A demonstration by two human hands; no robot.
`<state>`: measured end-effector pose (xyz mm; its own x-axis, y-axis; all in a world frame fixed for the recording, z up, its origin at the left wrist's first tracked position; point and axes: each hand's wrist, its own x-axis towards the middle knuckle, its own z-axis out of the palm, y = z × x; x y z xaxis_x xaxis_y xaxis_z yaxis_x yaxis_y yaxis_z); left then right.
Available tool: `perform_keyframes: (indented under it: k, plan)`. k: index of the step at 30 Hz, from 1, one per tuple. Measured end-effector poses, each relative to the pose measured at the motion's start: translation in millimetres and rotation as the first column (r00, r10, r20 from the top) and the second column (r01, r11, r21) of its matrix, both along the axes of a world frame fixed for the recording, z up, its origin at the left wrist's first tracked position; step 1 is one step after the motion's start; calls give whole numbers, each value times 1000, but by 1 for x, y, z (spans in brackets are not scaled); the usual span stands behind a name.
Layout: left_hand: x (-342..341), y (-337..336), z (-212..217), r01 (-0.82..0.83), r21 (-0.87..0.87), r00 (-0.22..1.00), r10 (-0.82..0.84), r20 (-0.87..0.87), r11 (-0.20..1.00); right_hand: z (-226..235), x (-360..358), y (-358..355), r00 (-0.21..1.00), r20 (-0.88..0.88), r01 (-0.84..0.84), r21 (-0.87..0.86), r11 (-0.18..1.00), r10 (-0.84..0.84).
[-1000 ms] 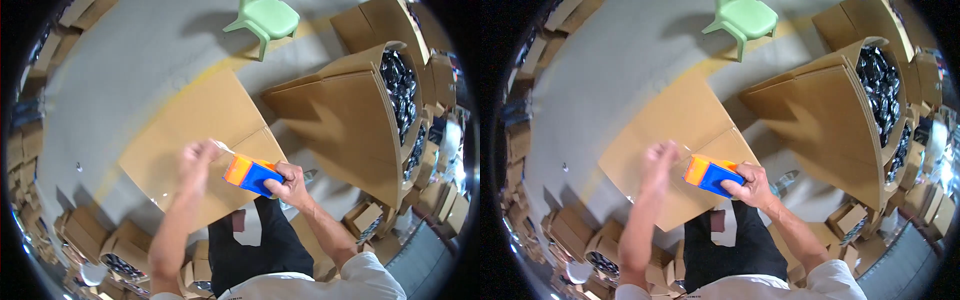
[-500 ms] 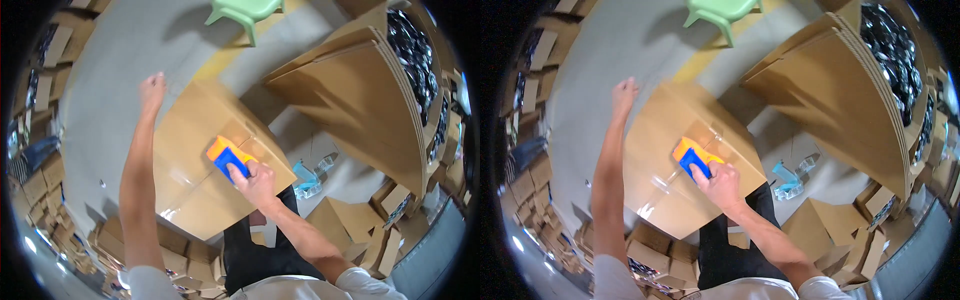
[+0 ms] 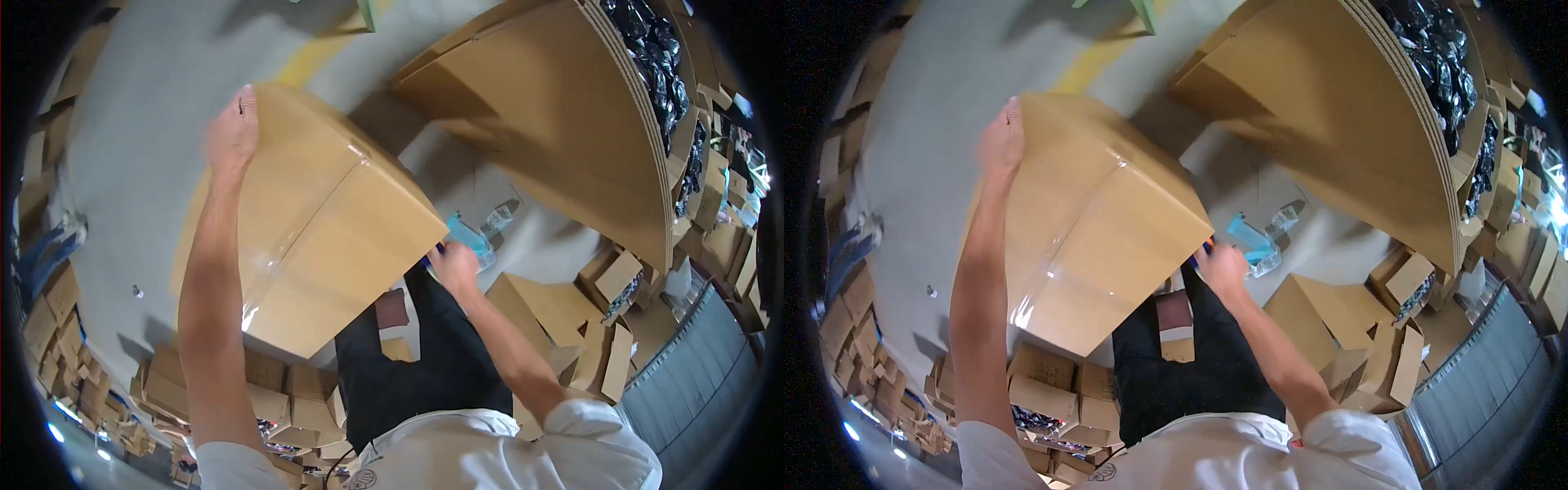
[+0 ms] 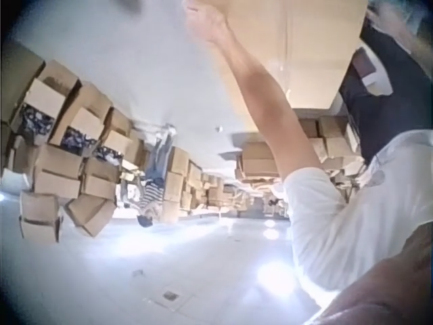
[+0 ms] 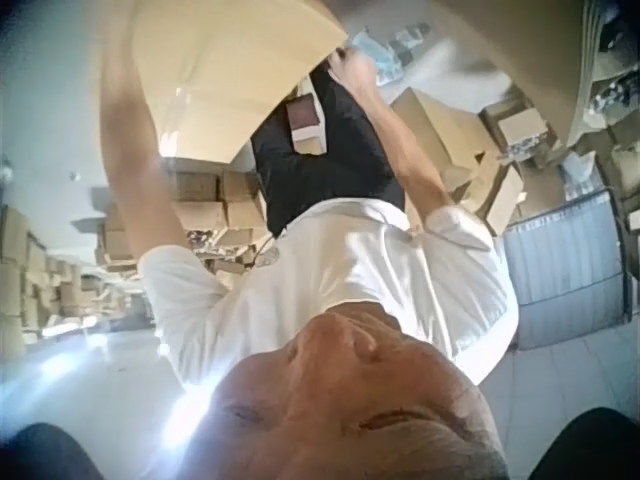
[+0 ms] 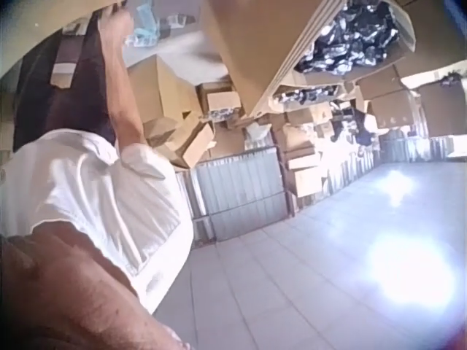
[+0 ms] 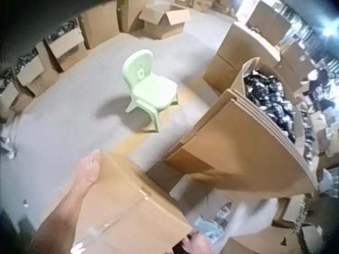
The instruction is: The person seals cardboard boxes shut using a tape dispenser.
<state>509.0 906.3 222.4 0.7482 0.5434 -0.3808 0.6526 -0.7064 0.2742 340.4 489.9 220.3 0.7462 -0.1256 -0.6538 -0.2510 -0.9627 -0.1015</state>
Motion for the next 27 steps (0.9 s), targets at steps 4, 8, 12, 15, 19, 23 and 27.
perform_keyframes:
  k: [4,8,12,15,19,23,27]
  plan:
    - [-98,-3,44,77,-147,837,17,547,986,20,-9,15,991,-103,-80,68,994,87]
    - [-252,-78,101,-380,-688,886,458,-78,618,161,-32,35,966,-237,202,426,882,-107]
    - [-299,-114,136,-399,-760,574,507,-643,-513,159,-40,99,986,36,-127,800,586,165]
    - [-341,-64,133,-366,-772,539,558,-631,-519,150,-66,152,969,146,-218,886,410,198]
    - [-384,27,118,-429,-891,841,424,-335,149,148,-117,212,967,90,-192,874,447,240]
    - [-335,168,70,-250,-661,795,540,276,707,144,-151,309,999,-8,-29,705,708,49]
    - [-295,313,-29,-19,-463,920,197,339,886,115,-175,388,965,-178,262,693,672,-194]
